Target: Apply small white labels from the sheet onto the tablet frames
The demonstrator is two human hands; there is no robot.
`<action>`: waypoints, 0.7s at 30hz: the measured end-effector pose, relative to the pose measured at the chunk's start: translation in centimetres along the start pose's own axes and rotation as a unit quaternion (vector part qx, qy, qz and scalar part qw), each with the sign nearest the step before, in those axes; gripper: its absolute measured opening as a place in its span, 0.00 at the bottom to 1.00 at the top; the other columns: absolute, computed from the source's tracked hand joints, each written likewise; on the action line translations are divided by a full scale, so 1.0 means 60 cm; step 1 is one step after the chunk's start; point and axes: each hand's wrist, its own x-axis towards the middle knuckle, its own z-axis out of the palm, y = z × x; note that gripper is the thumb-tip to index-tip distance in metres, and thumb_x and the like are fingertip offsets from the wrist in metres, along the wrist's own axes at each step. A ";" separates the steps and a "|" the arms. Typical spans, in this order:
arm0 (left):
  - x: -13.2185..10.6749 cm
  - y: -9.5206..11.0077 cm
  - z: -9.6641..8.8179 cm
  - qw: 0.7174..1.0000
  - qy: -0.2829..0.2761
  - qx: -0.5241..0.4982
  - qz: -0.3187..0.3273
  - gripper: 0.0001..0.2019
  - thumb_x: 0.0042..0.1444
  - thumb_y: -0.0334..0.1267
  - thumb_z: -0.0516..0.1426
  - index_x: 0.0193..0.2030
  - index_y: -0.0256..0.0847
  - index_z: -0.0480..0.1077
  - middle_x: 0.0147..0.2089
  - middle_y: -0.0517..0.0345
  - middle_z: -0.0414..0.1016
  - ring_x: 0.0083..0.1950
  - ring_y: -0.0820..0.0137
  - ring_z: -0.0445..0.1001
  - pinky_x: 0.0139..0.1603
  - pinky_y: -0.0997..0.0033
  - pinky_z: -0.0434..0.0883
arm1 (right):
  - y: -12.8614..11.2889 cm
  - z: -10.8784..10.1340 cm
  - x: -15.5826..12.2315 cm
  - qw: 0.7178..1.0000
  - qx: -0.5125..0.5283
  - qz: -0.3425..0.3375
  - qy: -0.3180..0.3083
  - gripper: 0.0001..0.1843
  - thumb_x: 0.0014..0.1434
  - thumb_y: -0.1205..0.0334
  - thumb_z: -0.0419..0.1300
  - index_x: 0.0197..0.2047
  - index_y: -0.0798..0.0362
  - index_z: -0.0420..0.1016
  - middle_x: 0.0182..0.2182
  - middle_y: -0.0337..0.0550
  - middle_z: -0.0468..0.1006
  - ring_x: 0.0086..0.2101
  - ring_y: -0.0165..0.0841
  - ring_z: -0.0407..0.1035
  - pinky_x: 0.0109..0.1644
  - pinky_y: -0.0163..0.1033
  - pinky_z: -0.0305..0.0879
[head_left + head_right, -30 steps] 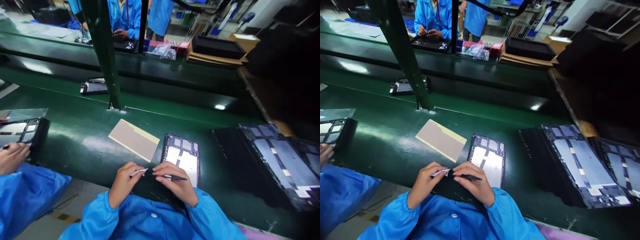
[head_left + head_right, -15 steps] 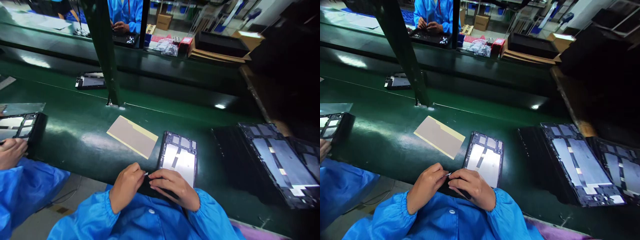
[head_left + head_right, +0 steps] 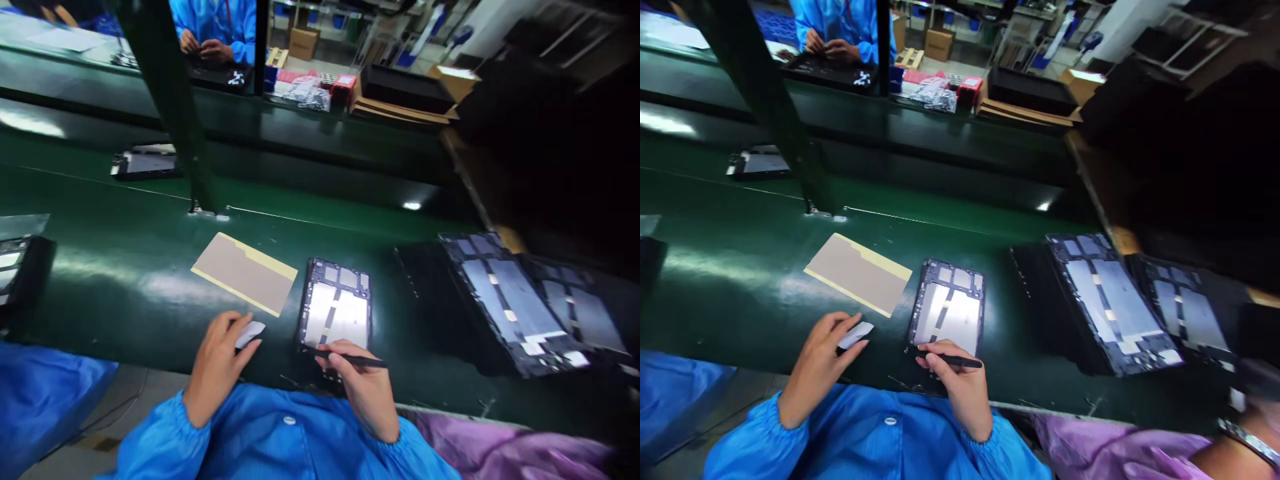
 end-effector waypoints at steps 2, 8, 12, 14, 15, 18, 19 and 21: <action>0.003 0.007 0.005 0.995 0.077 0.057 0.009 0.17 0.64 0.43 0.59 0.58 0.42 0.70 0.57 0.44 0.70 0.50 0.56 0.73 0.50 0.54 0.71 | 0.017 -0.017 -0.022 0.990 0.073 0.084 0.090 0.09 0.52 0.57 0.75 0.35 0.50 0.86 0.33 0.47 0.86 0.30 0.37 0.81 0.36 0.41 0.82; 0.011 0.086 0.093 0.959 -0.074 -0.017 0.272 0.18 0.55 0.40 0.67 0.50 0.39 0.70 0.58 0.44 0.71 0.56 0.54 0.72 0.53 0.56 0.73 | 0.032 -0.063 -0.050 0.958 0.150 0.108 0.219 0.15 0.45 0.55 0.79 0.35 0.51 0.85 0.33 0.47 0.86 0.31 0.36 0.82 0.38 0.38 0.80; 0.034 0.112 0.148 0.960 -0.095 0.002 0.264 0.14 0.53 0.33 0.68 0.42 0.40 0.68 0.49 0.48 0.72 0.50 0.58 0.74 0.45 0.61 0.75 | 0.035 -0.088 -0.045 0.956 0.155 0.061 0.242 0.13 0.51 0.54 0.75 0.39 0.51 0.85 0.37 0.47 0.85 0.35 0.36 0.81 0.43 0.41 0.80; 0.053 0.120 0.163 0.964 -0.085 0.019 0.253 0.11 0.56 0.34 0.66 0.40 0.40 0.67 0.47 0.49 0.72 0.47 0.59 0.74 0.42 0.62 0.74 | 0.046 -0.096 -0.038 0.958 0.129 0.003 0.256 0.11 0.54 0.55 0.73 0.39 0.50 0.85 0.39 0.47 0.84 0.38 0.37 0.80 0.46 0.45 0.79; 0.064 0.125 0.168 0.965 -0.077 0.028 0.249 0.10 0.57 0.35 0.65 0.40 0.40 0.67 0.47 0.49 0.72 0.46 0.60 0.74 0.41 0.63 0.73 | 0.054 -0.100 -0.034 0.958 0.105 -0.033 0.265 0.09 0.55 0.56 0.71 0.39 0.50 0.85 0.40 0.47 0.84 0.40 0.38 0.79 0.47 0.46 0.79; 0.087 0.137 0.182 0.962 -0.046 0.042 0.265 0.06 0.61 0.35 0.62 0.40 0.39 0.68 0.45 0.49 0.72 0.44 0.61 0.73 0.40 0.63 0.71 | 0.080 -0.108 -0.022 0.951 0.000 -0.127 0.284 0.05 0.60 0.59 0.67 0.38 0.50 0.84 0.40 0.46 0.81 0.43 0.39 0.76 0.47 0.49 0.78; 0.091 0.139 0.186 0.958 -0.034 0.040 0.280 0.05 0.62 0.35 0.61 0.40 0.39 0.68 0.45 0.49 0.73 0.44 0.61 0.73 0.41 0.63 0.71 | 0.087 -0.110 -0.020 0.945 -0.039 -0.147 0.288 0.05 0.62 0.61 0.65 0.38 0.50 0.84 0.39 0.46 0.81 0.43 0.39 0.75 0.46 0.48 0.77; 0.093 0.137 0.192 0.948 -0.022 0.027 0.317 0.01 0.65 0.32 0.58 0.42 0.39 0.69 0.45 0.50 0.74 0.45 0.62 0.73 0.42 0.63 0.69 | 0.096 -0.113 -0.019 0.934 -0.107 -0.174 0.292 0.06 0.63 0.63 0.63 0.38 0.51 0.83 0.37 0.46 0.81 0.42 0.38 0.75 0.46 0.47 0.75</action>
